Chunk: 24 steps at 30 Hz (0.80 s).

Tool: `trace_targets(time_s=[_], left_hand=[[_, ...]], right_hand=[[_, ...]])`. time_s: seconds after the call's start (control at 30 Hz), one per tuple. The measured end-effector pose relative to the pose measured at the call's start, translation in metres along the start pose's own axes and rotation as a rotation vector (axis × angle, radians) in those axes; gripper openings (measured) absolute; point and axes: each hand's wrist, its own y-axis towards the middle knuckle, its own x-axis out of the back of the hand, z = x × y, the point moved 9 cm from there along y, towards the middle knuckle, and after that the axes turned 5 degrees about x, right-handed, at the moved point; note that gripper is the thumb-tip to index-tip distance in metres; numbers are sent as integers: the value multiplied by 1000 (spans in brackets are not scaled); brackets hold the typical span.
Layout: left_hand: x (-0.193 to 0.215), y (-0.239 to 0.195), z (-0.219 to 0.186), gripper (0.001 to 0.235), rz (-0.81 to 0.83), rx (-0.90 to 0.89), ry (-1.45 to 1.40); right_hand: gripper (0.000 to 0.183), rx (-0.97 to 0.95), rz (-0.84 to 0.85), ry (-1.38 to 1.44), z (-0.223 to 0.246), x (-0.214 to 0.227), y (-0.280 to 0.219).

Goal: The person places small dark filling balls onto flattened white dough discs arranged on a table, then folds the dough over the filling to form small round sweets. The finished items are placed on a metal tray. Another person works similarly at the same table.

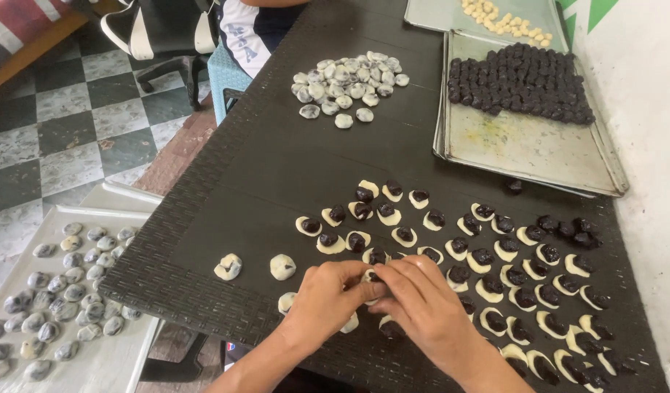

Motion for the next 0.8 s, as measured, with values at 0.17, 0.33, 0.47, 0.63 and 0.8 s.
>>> trace_targets(time_s=[0.17,0.33,0.47,0.63,0.8], left_hand=[[-5,-17,-16,40,163,-42,-196],[-18,-2,14,23,164,92,-781],[-38,-2,17,11,348,157,-983],[-37,15,7,14,90,-259,-19],[-53,-1,-5,81,-218,-715,605]], right_hand=[[9,-45,-222,150,-1,18,12],[39,-228,-213,312,-20,6,-15],[29,-173,-261,220,-6,22,-16],[10,-161,-176,256,-6,1,-24],[31,-281,78,-36,-33,-49,-51]])
